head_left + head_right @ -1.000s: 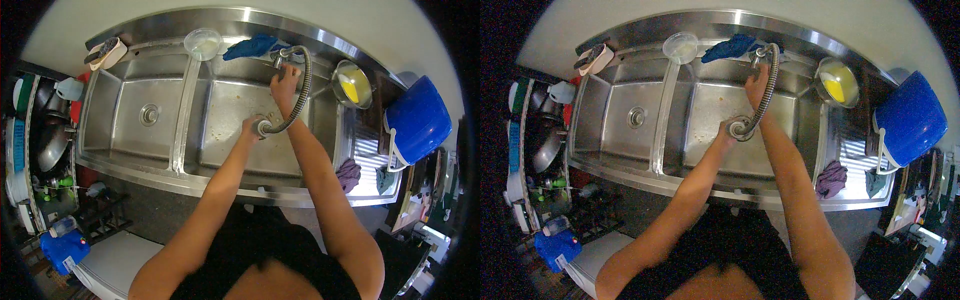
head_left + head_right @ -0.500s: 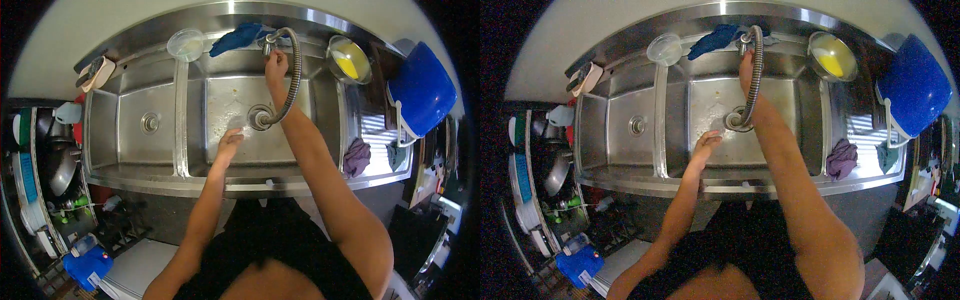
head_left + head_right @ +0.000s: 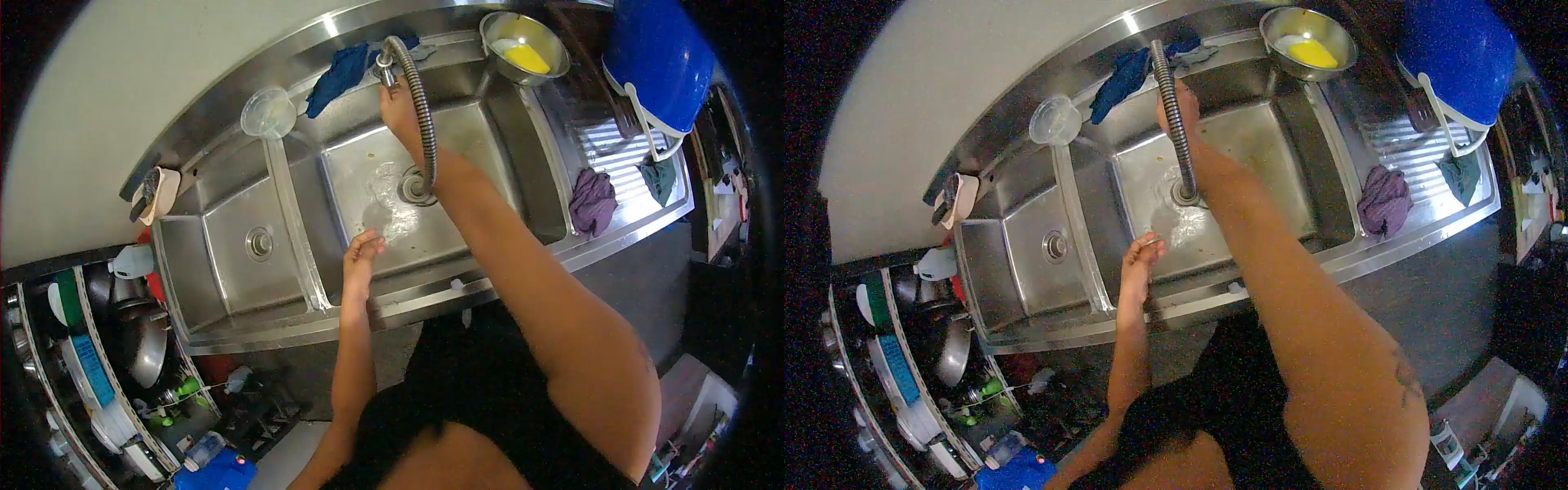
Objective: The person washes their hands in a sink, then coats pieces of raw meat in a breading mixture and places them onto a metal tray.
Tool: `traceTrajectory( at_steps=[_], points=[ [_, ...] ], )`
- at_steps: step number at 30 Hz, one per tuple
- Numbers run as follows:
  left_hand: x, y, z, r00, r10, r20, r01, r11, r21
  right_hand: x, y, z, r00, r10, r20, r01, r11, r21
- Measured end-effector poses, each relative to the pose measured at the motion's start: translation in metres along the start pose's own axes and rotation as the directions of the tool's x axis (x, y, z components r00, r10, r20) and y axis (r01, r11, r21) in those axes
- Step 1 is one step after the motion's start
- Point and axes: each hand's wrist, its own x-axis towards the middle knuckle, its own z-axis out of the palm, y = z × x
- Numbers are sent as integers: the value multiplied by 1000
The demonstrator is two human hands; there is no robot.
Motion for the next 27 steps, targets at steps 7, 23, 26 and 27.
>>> traceTrajectory(
  at_steps=[7, 23, 26, 27],
  points=[
    [-5, -6, -10, 998, 57, -13, -56, 997, 55, -11, -14, -26, 988, -152, -16, 146, 969, -198],
    [27, -4, 10, 888, 455, 61, -365, 620, 695, -117, -3, -328, 765, -210, 608, 558, 688, -464],
    [3, 20, 38, 964, 49, 261, -237, 606, 760, -152, -33, -426, 792, -13, 611, 419, 739, -528],
    [5, 18, 46, 967, -4, 255, -205, 580, 789, -170, -37, -461, 807, -47, 588, 420, 746, -516]
  ],
)
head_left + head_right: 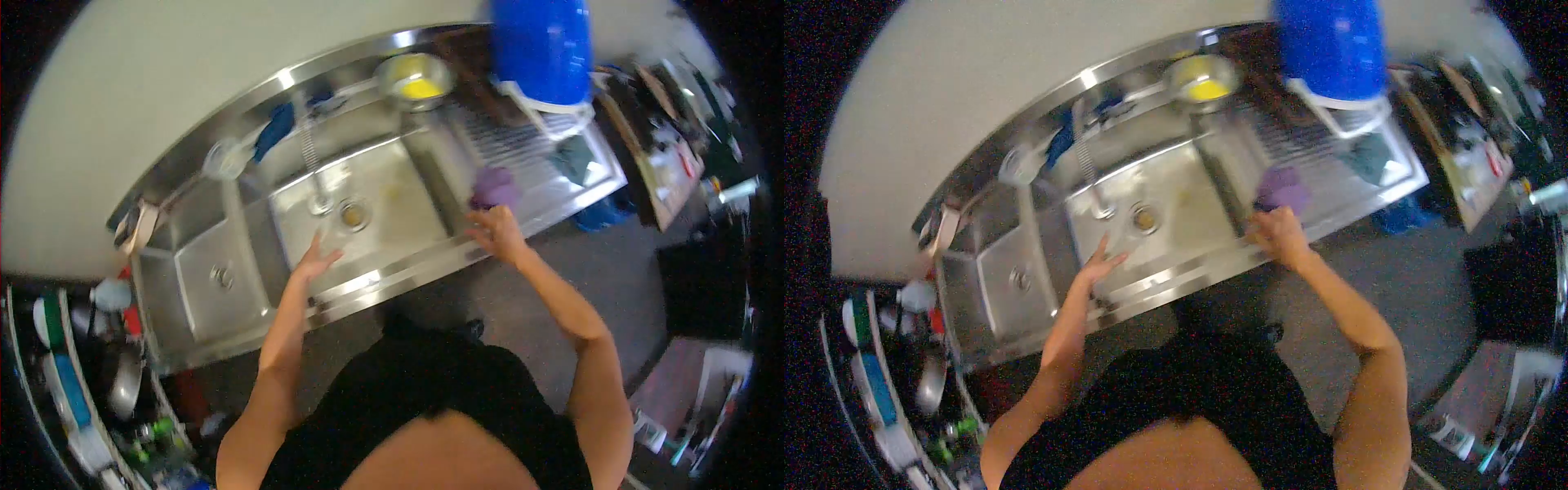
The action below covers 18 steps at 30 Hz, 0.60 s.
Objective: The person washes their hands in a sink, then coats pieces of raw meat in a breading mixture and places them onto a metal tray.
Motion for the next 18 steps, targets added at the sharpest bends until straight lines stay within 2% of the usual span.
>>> traceTrajectory(
  at_steps=[1, 2, 3, 4, 5, 6, 7, 8, 9, 10, 11, 12, 13, 14, 16, 17, 18],
  points=[
    [5, 7, 8, 999, -28, 46, 26, 999, 39, -38, 10, -10, 995, -32, -98, 23, 995, -97],
    [9, 13, 20, 997, -55, 57, 55, 998, 1, -78, 21, -16, 980, -59, -190, 20, 979, -204],
    [12, 25, 34, 995, -95, 20, 97, 992, -79, -118, 34, -18, 969, 88, -232, -128, 978, -166],
    [3, 51, 49, 991, -116, -61, 114, 993, -32, -164, 49, -16, 932, 237, -274, -276, 954, -116],
    [-3, 68, 70, 970, 58, -237, -52, 998, 35, -214, 67, -8, 849, 386, -362, -429, 902, -45],
    [-8, 79, 94, 890, 252, -381, -204, 966, 160, -261, 88, 4, 741, 510, -438, -551, 834, 38],
    [-9, 98, 119, 749, 429, -505, -323, 902, 287, -316, 114, 24, 597, 628, -499, -666, 735, 128],
    [-9, 127, 146, 792, 438, -425, -402, 899, 177, -377, 134, 46, 439, 724, -532, -746, 624, 233],
    [-18, 154, 171, 833, 437, -340, -440, 895, 70, -437, 140, 60, 185, 874, -449, -873, 356, 333],
    [-26, 173, 194, 864, 437, -251, -460, 887, -41, -505, 148, 99, -109, 917, -383, -908, 64, 413],
    [-41, 198, 224, 855, 493, -160, -518, 829, -212, -562, 136, 121, -358, 898, -254, -890, -247, 383],
    [-26, 201, 256, 895, 429, -126, -438, 896, -64, -636, 133, 155, -232, 971, 61, -972, -233, 14],
    [-30, 216, 276, 785, 582, -211, -563, 813, 148, -701, 129, 194, -190, 943, 273, -977, -155, -146],
    [-32, 233, 295, 635, 726, -263, -635, 685, 357, -754, 118, 235, -145, 932, 333, -979, -88, -182],
    [-40, 257, 319, 698, 678, -231, -512, 698, 501, -830, 112, 306, -48, 967, 250, -987, -8, -160],
    [-43, 265, 330, 737, 645, -203, -519, 732, 441, -855, 115, 336, -34, 981, 192, -993, -11, -122],
    [-45, 271, 343, 761, 627, -169, -495, 728, 474, -863, 117, 348, -134, 973, 187, -990, -123, -68]
  ],
)
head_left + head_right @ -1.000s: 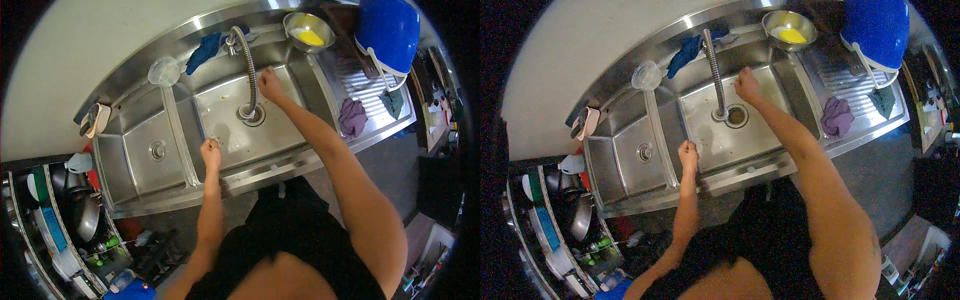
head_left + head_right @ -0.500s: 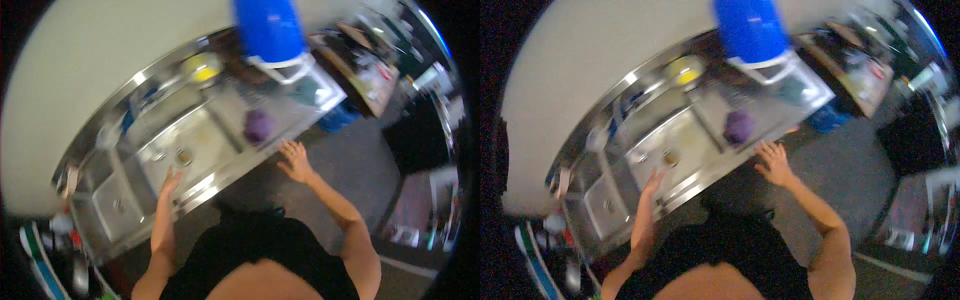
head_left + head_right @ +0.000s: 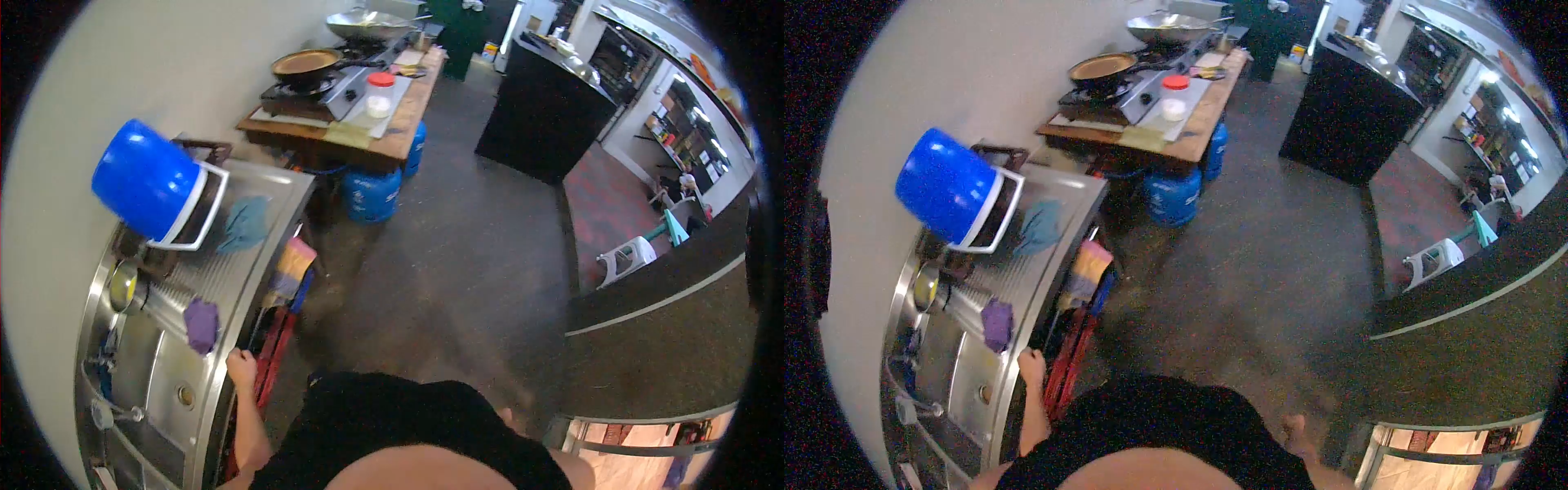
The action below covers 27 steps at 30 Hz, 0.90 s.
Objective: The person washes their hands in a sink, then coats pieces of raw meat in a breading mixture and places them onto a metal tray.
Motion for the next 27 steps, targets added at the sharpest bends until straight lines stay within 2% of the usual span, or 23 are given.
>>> traceTrajectory(
  at_steps=[3, 4, 5, 6, 7, 8, 9, 10, 12, 14, 16, 17, 18, 19, 20, 21, 22, 24, 25, 26, 27],
  points=[
    [3, 17, 44, 981, 112, 157, -128, 987, 101, 26, -13, 23, 955, 293, 54, -296, 920, 258],
    [7, 18, 65, 965, 37, 260, -80, 984, 159, 38, -21, 21, 945, 328, -17, -312, 914, 260],
    [8, 28, 83, 964, 54, 261, -107, 975, 193, 50, -36, -9, 927, 374, 31, -364, 877, 313],
    [15, 43, 93, 908, -55, 416, -72, 957, 282, 64, -52, -42, 907, 408, 99, -416, 838, 353],
    [21, 65, 104, 895, -134, 425, -14, 945, 328, 79, -66, -75, 892, 425, 156, -451, 805, 386],
    [38, 57, 136, 829, -202, 521, -12, 926, 378, 95, -79, -107, 881, 429, 198, -472, 780, 411],
    [45, 76, 150, 819, -142, 555, -121, 904, 410, 108, -92, -144, 878, 421, 228, -479, 762, 437],
    [61, 99, 167, 601, -390, 698, 244, 921, 304, 116, -109, -192, 879, 421, 225, -476, 746, 466],
    [99, 83, 262, 421, -38, 906, 94, 996, -2, 108, -158, -330, 881, 419, 219, -469, 712, 522],
    [138, 153, 306, 323, 3, 946, 134, 990, -48, 172, -148, -368, 914, 264, 307, -404, 531, 745],
    [185, 256, 341, 280, 73, 957, 152, 981, -119, 207, -157, -433, 889, 427, 163, -430, 660, 616],
    [204, 329, 338, 257, 116, 959, 131, 979, -154, 222, -157, -469, 905, 403, 138, -389, 652, 651],
    [206, 439, 279, 211, 69, 975, 81, 993, -88, 242, -155, -505, 919, 381, 103, -344, 642, 685],
    [231, 476, 316, 205, 369, 907, -102, 929, -355, 265, -154, -534, 906, 422, -30, -292, 674, 678],
    [235, 559, 272, 184, 439, 879, -150, 897, -417, 286, -152, -562, 876, 454, -162, -246, 709, 661],
    [255, 605, 277, 179, 685, 707, -315, 720, -618, 293, -151, -606, 842, 447, -302, -109, 689, 717],
    [273, 649, 283, 127, 867, 481, -463, 481, -745, 290, -146, -657, 787, 442, -430, 33, 666, 745],
    [286, 759, 205, 226, 854, 469, -322, 520, -791, 295, -125, -745, 661, 439, -608, 193, 684, 703],
    [301, 798, 187, 246, 936, 250, -477, 341, -810, 297, -106, -782, 537, 389, -748, 314, 731, 606],
    [313, 835, 156, 261, 963, 74, -658, 233, -716, 297, -88, -822, 390, 328, -860, 421, 768, 483],
    [319, 867, 125, 337, 941, -11, -648, 224, -728, 282, -80, -869, 282, 311, -908, 456, 789, 412]
  ],
)
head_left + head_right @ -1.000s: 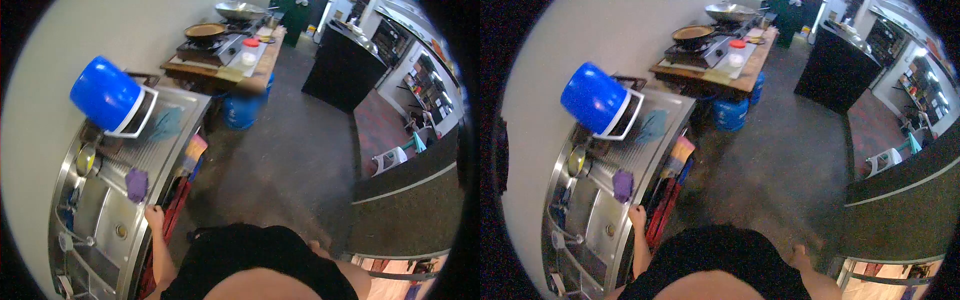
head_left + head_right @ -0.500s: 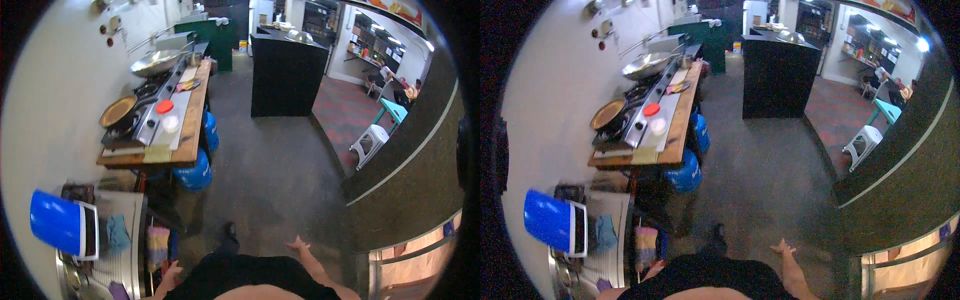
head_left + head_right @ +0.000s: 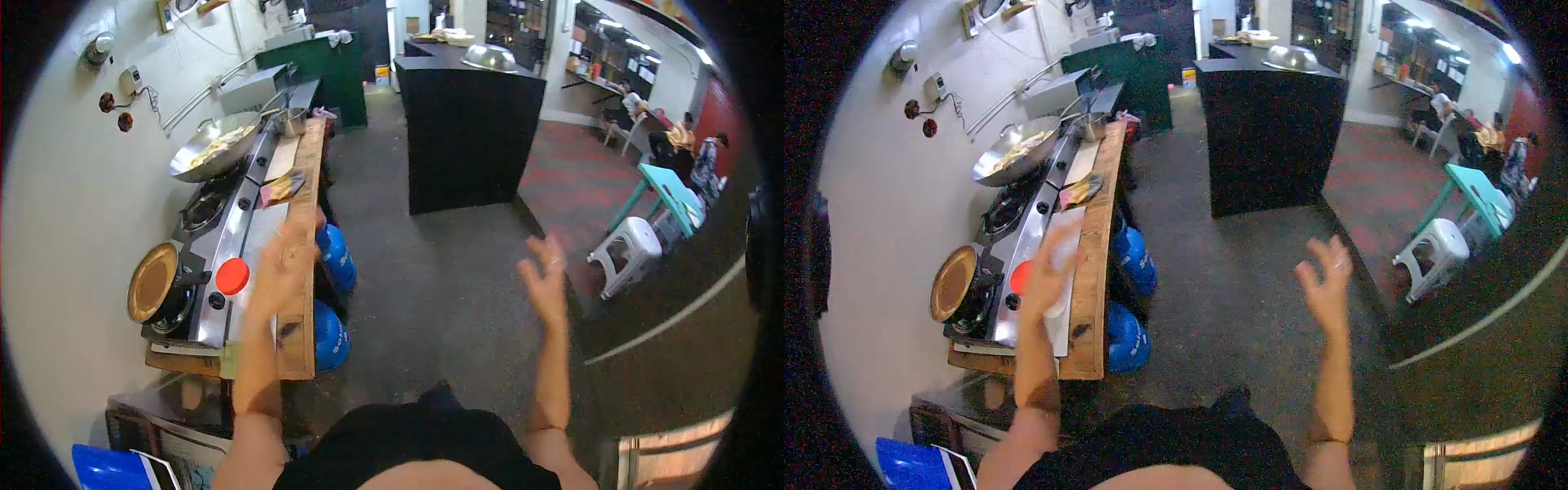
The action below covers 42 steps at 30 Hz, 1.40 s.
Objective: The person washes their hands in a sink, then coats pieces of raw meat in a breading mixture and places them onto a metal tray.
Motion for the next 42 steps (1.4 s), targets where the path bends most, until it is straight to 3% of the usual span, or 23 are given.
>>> traceTrajectory(
  at_steps=[1, 2, 3, 4, 5, 7, 10, 13, 17, 24, 34, 42],
  points=[
    [31, 5, -18, 962, 215, -171, -195, 973, 126, 38, -26, -22, 1000, 10, -26, -2, 966, 257],
    [57, 26, -38, 922, 305, -237, -254, 941, 224, 73, -34, -36, 998, -41, -55, 54, 967, 250],
    [73, 33, -45, 801, 334, -496, -272, 942, 194, 102, -41, -43, 995, -44, -90, 75, 927, 366],
    [87, 45, -63, 620, 512, -595, -210, 838, 503, 129, -48, -47, 991, -40, -125, 96, 874, 476],
    [98, 58, -72, 440, 650, -620, -292, 756, 585, 156, -53, -50, 962, -184, -202, 257, 859, 443],
    [115, 85, -65, 161, 880, -447, -527, 459, 716, 213, -64, -54, 842, -434, -321, 535, 752, 385],
    [172, 104, -17, 43, 999, -32, -738, 54, 673, 311, -59, -22, 702, -610, -368, 711, 569, 413],
    [228, 100, 22, 84, 974, 210, -843, -43, 536, 391, -66, 20, 597, -704, -385, 788, 423, 447],
    [295, 58, 44, 158, 934, 319, -874, -19, 486, 488, -86, 91, 522, -760, -388, 818, 316, 481],
    [412, -53, 49, 172, 918, 357, -895, -7, 447, 629, -119, 250, 573, -765, -294, 780, 397, 484],
    [630, -240, 7, 118, 973, 198, -924, 34, 381, 831, -140, 439, 694, -704, -153, 697, 602, 390],
    [766, -439, 89, 283, 955, -91, -904, 297, 307, 965, -104, 556, 734, -661, -152, 665, 656, 358]
  ],
)
